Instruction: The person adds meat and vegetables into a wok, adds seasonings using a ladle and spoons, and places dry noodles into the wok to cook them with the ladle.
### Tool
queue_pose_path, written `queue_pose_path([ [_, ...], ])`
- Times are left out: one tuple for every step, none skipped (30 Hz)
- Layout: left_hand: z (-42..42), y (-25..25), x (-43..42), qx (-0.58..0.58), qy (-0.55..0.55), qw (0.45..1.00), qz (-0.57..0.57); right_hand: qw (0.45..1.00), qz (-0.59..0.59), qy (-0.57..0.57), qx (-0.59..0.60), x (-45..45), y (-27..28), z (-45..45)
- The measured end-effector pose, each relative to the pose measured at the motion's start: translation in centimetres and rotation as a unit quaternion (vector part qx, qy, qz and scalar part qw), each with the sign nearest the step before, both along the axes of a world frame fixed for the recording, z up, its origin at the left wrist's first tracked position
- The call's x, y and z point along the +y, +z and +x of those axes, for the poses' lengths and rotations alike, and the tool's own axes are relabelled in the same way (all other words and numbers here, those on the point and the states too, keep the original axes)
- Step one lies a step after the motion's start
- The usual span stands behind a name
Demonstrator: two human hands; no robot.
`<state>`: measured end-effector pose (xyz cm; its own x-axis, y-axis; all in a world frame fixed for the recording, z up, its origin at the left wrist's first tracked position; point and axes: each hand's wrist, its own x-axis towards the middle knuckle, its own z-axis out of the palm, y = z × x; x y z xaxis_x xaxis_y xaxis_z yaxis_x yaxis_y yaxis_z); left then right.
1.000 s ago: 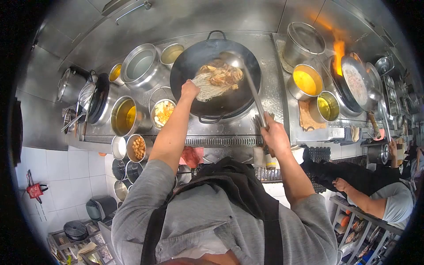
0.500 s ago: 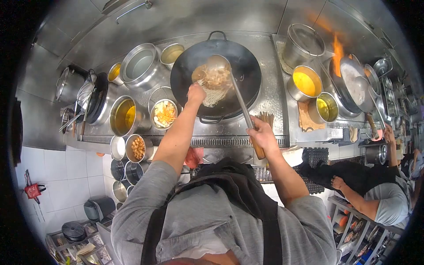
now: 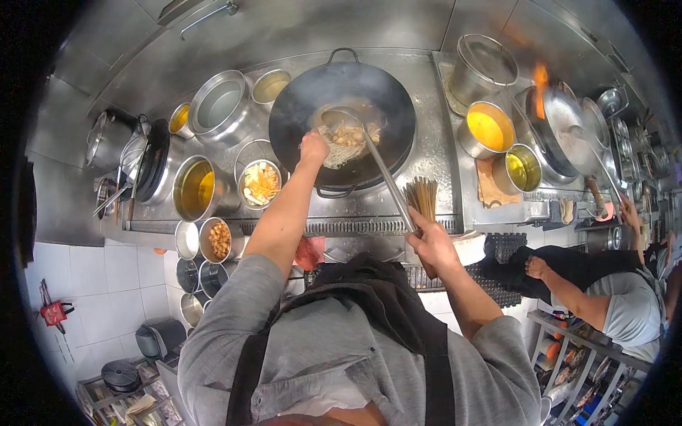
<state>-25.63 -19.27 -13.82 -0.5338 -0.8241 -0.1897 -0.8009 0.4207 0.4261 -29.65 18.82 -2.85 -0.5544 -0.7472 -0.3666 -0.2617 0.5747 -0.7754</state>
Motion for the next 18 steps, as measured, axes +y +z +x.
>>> queue_pose_path([
  [-0.6, -1.1, -0.4, 0.0, -0.002, 1.0, 0.001, 1.0, 0.001, -0.002, 0.0, 0.0, 0.0, -0.1],
  [-1.1, -2.1, -0.8, 0.004, -0.029, 0.999, -0.027, 0.999, -0.009, 0.003, 0.033, -0.2, -0.1, -0.4],
  [-1.4, -2.4, -1.1, 0.008, -0.056, 0.997, -0.056, 0.998, -0.02, 0.01, 0.064, -0.6, 0.0, -0.6],
  [-1.6, -2.6, -1.3, 0.007, -0.056, 0.997, -0.056, 0.998, -0.02, 0.009, 0.063, -0.9, 0.3, -0.9],
  [-1.6, -2.9, -1.6, 0.004, -0.071, 0.995, -0.064, 0.998, -0.02, 0.009, 0.058, -1.2, 0.8, -1.2],
  [-1.5, -2.5, -1.6, 0.0, -0.086, 0.994, -0.072, 0.998, -0.019, 0.007, 0.052, -1.2, 1.3, -1.3],
  [-1.5, -2.0, -1.9, -0.002, -0.089, 0.993, -0.073, 0.999, -0.02, 0.004, 0.05, -1.1, 1.6, -1.3],
  [-1.3, -1.3, -2.5, -0.035, -0.068, 0.996, -0.051, 0.999, -0.019, 0.005, 0.048, -0.9, 1.8, -1.2],
  [-0.8, 0.0, -2.8, -0.069, -0.047, 0.996, -0.03, 0.999, -0.018, 0.006, 0.046, -0.8, 1.8, -1.1],
  [0.1, 2.0, -2.9, -0.097, -0.061, 0.992, -0.049, 0.999, -0.02, 0.005, 0.044, -0.5, 1.5, -1.0],
  [0.8, 3.2, -3.4, -0.099, -0.061, 0.992, -0.051, 0.997, -0.017, 0.033, 0.069, 0.0, 1.0, -0.8],
  [1.6, 4.1, -3.9, -0.108, -0.051, 0.991, -0.055, 0.993, -0.014, 0.063, 0.094, 0.6, 0.4, -0.6],
  [2.3, 4.8, -4.4, -0.116, -0.04, 0.991, -0.06, 0.993, -0.018, 0.066, 0.093, 1.1, -0.8, -0.6],
  [3.1, 5.3, -4.6, -0.091, -0.006, 0.993, -0.069, 0.986, -0.034, 0.094, 0.137, 1.5, -2.4, -0.6],
  [4.1, 5.9, -4.6, -0.091, -0.001, 0.993, -0.071, 0.974, -0.051, 0.122, 0.182, 1.8, -3.1, -0.9],
  [5.2, 6.5, -4.4, -0.056, -0.004, 0.995, -0.079, 0.968, -0.006, 0.157, 0.193, 1.7, -3.1, -1.5],
  [6.3, 7.0, -4.0, -0.023, -0.009, 0.996, -0.085, 0.968, -0.009, 0.16, 0.194, 1.5, -3.3, -2.1],
  [7.3, 7.5, -3.2, -0.005, 0.021, 0.997, -0.078, 0.957, 0.017, 0.175, 0.229, 1.3, -3.8, -2.5],
])
